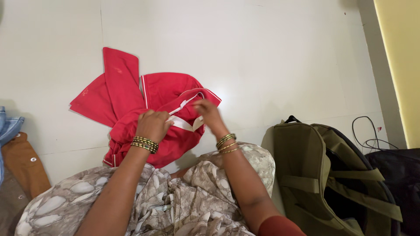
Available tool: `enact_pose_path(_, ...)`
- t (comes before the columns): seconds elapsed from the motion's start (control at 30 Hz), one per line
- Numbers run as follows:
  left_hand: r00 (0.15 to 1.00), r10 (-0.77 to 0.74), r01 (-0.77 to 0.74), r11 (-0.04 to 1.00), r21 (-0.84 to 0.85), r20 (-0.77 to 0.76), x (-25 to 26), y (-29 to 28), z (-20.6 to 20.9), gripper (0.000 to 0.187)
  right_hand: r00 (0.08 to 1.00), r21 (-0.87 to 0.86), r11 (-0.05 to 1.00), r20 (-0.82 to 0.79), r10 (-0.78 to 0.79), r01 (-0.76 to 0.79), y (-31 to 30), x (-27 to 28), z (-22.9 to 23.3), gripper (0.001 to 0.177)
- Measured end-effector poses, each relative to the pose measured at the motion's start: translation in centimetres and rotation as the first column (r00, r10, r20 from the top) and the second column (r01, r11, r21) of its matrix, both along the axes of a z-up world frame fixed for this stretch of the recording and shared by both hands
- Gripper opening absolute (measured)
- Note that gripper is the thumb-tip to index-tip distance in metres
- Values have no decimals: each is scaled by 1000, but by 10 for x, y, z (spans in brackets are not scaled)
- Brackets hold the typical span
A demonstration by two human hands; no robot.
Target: The person buttons a yellow striped shirt and then folds it on the floor, followed by folding a red polo shirt.
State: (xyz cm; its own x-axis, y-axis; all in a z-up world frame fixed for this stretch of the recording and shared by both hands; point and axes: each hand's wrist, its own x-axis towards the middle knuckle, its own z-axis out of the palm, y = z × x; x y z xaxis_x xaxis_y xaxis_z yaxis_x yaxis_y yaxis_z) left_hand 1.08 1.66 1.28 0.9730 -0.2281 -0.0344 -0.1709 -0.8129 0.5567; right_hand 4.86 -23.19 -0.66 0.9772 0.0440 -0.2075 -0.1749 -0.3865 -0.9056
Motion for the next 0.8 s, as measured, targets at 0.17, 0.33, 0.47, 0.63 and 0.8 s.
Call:
enact_pose_path(0.17, 999, 22, -22, 1000, -17, -25, 3, -1, -1, 27, 926, -384, 879, -131, -355, 283, -58, 17, -25, 27)
enact_pose_path(0.33, 997, 37, -46, 992, -120, -74, 4, 1, -3, 28, 692, -114, 860, -547, -471, 497, -60, 21, -62, 28)
enact_pose_path(0.47, 992, 59, -76, 983, -165, -108, 5, 8, -5, 29, 634, -2, 810, -621, -461, 586, -73, 22, -101, 17)
enact_pose_path(0.63, 989, 142, -149, 968, -204, -48, 16, 26, 25, 25, 763, 245, 782, -509, -399, 573, -57, 21, -65, 9)
enact_pose_path(0.8, 960, 225, -133, 891, -433, 168, 6, 66, 83, 18, 937, 537, 773, -266, -225, 338, -29, -20, 37, 3)
